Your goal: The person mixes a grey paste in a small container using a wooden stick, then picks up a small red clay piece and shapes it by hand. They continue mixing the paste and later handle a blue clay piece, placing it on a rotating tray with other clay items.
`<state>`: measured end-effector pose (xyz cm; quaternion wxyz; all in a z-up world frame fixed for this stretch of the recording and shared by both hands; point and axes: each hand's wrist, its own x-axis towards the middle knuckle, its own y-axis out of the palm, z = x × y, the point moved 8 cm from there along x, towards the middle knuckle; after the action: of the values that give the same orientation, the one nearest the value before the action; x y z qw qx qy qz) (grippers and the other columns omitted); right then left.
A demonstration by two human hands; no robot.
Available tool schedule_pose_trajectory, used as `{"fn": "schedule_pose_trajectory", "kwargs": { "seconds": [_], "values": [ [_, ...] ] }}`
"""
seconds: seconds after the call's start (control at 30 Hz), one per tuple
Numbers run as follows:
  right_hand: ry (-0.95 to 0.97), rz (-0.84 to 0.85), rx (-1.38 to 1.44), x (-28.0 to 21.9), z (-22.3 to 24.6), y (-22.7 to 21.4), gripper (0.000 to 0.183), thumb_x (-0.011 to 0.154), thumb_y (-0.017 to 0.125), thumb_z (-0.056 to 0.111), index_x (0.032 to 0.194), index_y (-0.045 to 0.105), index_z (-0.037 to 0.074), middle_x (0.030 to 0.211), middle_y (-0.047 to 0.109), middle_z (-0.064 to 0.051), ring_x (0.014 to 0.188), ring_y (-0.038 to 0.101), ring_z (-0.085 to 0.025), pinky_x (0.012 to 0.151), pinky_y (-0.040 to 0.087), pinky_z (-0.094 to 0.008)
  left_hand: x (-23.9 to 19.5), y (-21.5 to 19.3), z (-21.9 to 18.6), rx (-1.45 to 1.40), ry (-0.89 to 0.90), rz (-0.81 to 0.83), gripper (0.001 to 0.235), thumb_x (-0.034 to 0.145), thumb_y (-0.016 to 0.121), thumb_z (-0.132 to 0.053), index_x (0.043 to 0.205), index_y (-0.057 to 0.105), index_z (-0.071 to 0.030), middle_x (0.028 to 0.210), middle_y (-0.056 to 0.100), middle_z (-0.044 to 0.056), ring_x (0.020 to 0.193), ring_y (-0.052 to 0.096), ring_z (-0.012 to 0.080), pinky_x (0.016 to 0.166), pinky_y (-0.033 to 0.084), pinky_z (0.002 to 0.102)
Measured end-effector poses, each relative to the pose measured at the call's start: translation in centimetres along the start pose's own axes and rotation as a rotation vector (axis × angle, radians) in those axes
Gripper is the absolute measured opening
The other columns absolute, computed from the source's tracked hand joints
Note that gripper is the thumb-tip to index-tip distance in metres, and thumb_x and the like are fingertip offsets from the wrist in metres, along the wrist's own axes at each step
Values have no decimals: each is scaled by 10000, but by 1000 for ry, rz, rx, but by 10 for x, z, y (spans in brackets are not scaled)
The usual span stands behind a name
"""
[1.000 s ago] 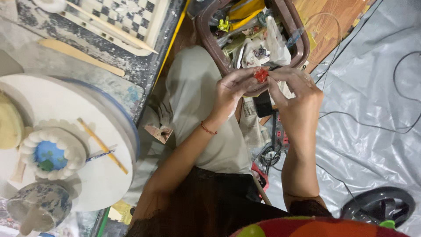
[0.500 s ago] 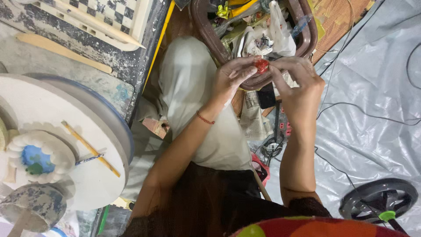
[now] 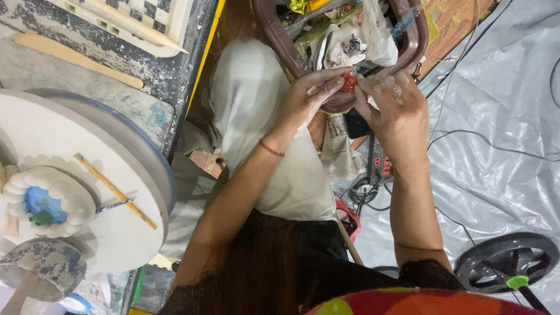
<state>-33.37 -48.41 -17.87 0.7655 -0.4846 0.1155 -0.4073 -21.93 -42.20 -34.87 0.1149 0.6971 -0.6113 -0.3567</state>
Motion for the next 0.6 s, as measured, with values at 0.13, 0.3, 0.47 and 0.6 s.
{"fn": "schedule_pose_trajectory", "kwargs": {
  "seconds": [0.13, 0.3, 0.47, 0.6],
  "values": [
    [4, -41, -17, -2, 1, 4, 210, 918, 857, -20, 1055, 704, 24, 1046, 713, -84, 983, 666, -292, 854, 561, -374, 0, -1, 7, -123, -66, -19, 323, 1067, 634, -132, 1328, 660, 56, 1349, 677, 143, 1175, 689, 210, 1036, 603, 378],
    [148, -73, 244, -13, -21, 14, 163, 973, 838, -29, 1093, 748, 32, 1082, 740, -75, 930, 677, -234, 843, 546, -327, -1, 1, 0, -62, -22, 33, 323, 1065, 650, -150, 1331, 658, 34, 1393, 670, 138, 1208, 706, 241, 1077, 618, 410],
    [447, -29, 520, -27, -52, 23, 125, 1042, 786, 14, 1166, 771, 13, 1071, 745, -105, 930, 650, -152, 828, 511, -274, -3, 9, -25, 117, 60, -8, 617, 985, 746, -71, 1533, 464, -54, 1378, 662, 147, 1290, 640, 229, 1171, 531, 410],
    [480, -47, 639, -25, -48, 29, 169, 1034, 756, 9, 1202, 745, -4, 1155, 743, -116, 1039, 689, -154, 916, 556, -278, -15, 26, -52, 86, 193, 18, 622, 1026, 733, -26, 1572, 443, -97, 1417, 653, 103, 1324, 638, 208, 1226, 516, 394]
  ]
}}
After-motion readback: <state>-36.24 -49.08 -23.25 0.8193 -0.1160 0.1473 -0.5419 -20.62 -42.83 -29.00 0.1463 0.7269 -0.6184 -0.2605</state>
